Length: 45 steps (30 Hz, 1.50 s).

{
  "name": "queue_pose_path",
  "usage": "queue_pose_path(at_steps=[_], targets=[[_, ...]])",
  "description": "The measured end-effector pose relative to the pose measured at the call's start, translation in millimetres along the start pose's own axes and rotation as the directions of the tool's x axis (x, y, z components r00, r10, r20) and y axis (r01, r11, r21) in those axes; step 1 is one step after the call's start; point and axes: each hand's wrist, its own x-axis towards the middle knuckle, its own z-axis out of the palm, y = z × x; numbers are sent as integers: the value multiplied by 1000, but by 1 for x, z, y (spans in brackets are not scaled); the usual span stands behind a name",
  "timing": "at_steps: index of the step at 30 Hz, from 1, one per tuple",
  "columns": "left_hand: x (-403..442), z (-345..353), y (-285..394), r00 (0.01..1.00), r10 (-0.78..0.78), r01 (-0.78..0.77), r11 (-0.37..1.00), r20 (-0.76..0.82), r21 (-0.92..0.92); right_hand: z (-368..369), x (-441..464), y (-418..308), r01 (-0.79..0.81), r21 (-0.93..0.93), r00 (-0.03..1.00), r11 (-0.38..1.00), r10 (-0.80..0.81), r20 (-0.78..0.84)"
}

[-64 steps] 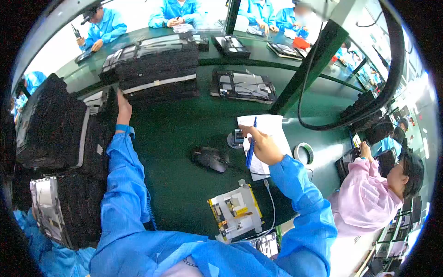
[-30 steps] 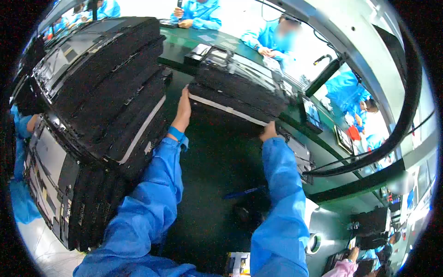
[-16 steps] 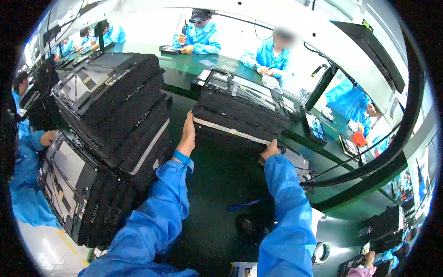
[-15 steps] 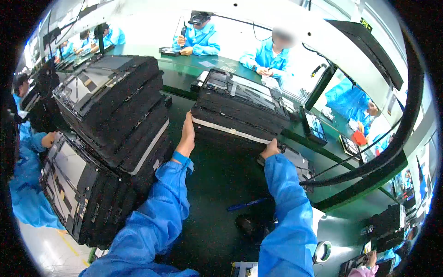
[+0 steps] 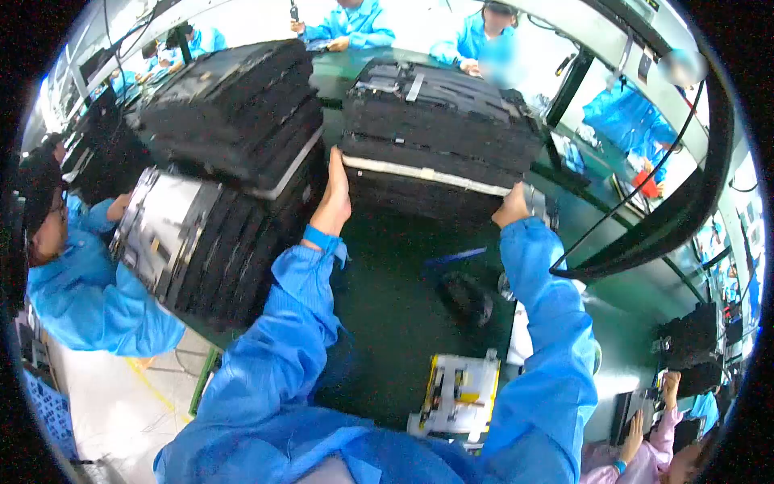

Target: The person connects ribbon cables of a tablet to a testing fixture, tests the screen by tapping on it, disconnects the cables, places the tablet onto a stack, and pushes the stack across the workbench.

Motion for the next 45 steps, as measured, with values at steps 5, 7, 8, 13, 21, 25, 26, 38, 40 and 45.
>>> queue_pose_path(at_steps=[5, 7, 8, 13, 21, 25, 26, 38, 40, 45], targets=[[-43, -21, 17, 997, -71, 69, 996, 23, 60, 87, -61, 41, 11, -103, 884, 995, -58, -464], [-55, -30, 17, 998, -68, 67, 995, 17, 68, 83, -70, 54, 61, -135, 907, 989, -111, -406], [-61, -36, 14, 998, -68, 67, 995, 9, 70, 87, -77, 59, 43, -137, 909, 990, -96, -407], [-70, -64, 8, 993, -115, 114, 992, 10, 55, 44, -90, 81, 334, -938, 860, 97, -438, 261], [-43, -121, -30, 1000, 9, -8, 989, -11, 148, 85, -90, 98, -37, -131, 889, 991, -27, -457], [-78, -76, 8, 997, -10, 16, 997, -79, 73, 91, -90, 97, -49, -98, 915, 994, 6, -402], [-74, -88, -4, 991, 96, -82, 985, -90, 149, 93, -91, 98, -37, -76, 924, 996, 5, -383], [-224, -46, -42, 840, -525, 527, 732, 135, -431, 52, -86, 114, 238, -345, 934, 908, -311, -174], [-199, -34, -66, 687, -645, 717, 528, 335, -455, 79, -85, 110, 167, -140, 913, 976, -206, -351], [-183, 9, -70, 692, -712, 665, 564, 118, -490, 18, -80, 104, 573, -816, 724, -79, -418, 548]])
